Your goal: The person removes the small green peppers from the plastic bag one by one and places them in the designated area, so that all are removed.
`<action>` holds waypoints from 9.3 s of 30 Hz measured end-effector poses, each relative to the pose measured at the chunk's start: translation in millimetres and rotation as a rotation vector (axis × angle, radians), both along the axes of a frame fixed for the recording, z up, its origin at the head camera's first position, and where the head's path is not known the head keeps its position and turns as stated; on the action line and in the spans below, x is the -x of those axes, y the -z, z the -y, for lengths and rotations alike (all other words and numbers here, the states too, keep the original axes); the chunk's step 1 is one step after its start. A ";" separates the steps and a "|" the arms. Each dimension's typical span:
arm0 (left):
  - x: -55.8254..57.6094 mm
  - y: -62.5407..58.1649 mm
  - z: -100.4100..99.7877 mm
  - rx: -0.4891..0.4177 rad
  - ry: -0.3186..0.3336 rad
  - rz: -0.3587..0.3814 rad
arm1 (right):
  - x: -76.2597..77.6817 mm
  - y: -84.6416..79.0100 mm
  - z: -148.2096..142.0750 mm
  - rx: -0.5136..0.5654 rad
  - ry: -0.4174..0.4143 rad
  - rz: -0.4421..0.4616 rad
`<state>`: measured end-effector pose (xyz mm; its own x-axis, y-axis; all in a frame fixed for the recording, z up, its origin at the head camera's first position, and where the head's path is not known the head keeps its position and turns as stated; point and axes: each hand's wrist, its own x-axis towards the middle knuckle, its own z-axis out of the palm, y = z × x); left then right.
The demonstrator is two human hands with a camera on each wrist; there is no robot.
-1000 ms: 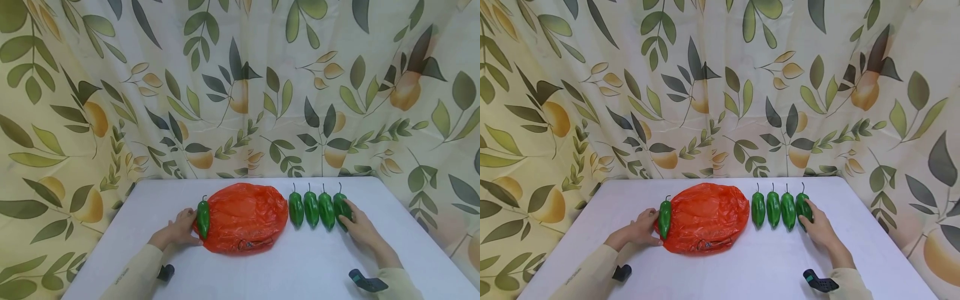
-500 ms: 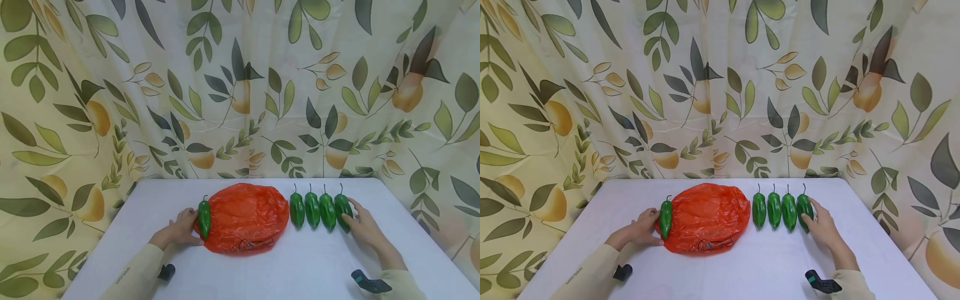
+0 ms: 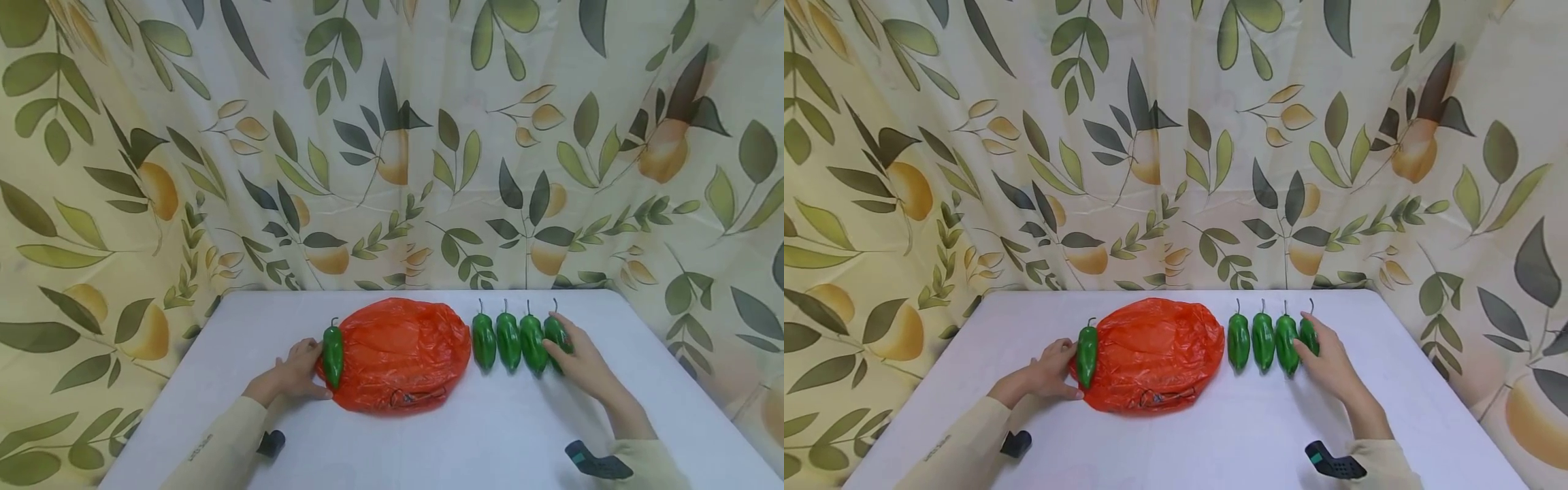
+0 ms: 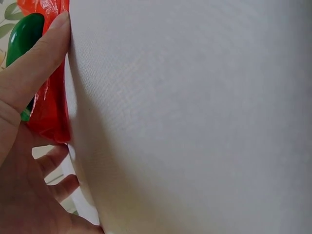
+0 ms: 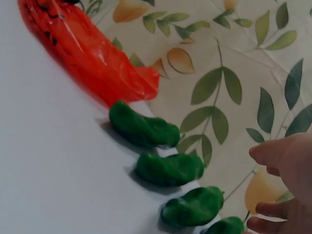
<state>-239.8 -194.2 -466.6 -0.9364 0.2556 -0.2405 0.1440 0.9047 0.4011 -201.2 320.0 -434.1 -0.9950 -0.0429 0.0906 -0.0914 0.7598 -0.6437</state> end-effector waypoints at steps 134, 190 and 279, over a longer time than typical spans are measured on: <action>1.3 -2.1 2.4 0.003 -0.007 0.023 | 22.1 15.2 262.7 0.335 -0.408 0.137; 4.3 2.2 1.0 0.063 0.013 0.062 | 6.9 1.5 150.0 0.565 -0.157 0.140; -4.2 -2.8 -2.1 0.012 0.004 0.044 | 6.2 43.2 -73.6 0.055 0.161 0.048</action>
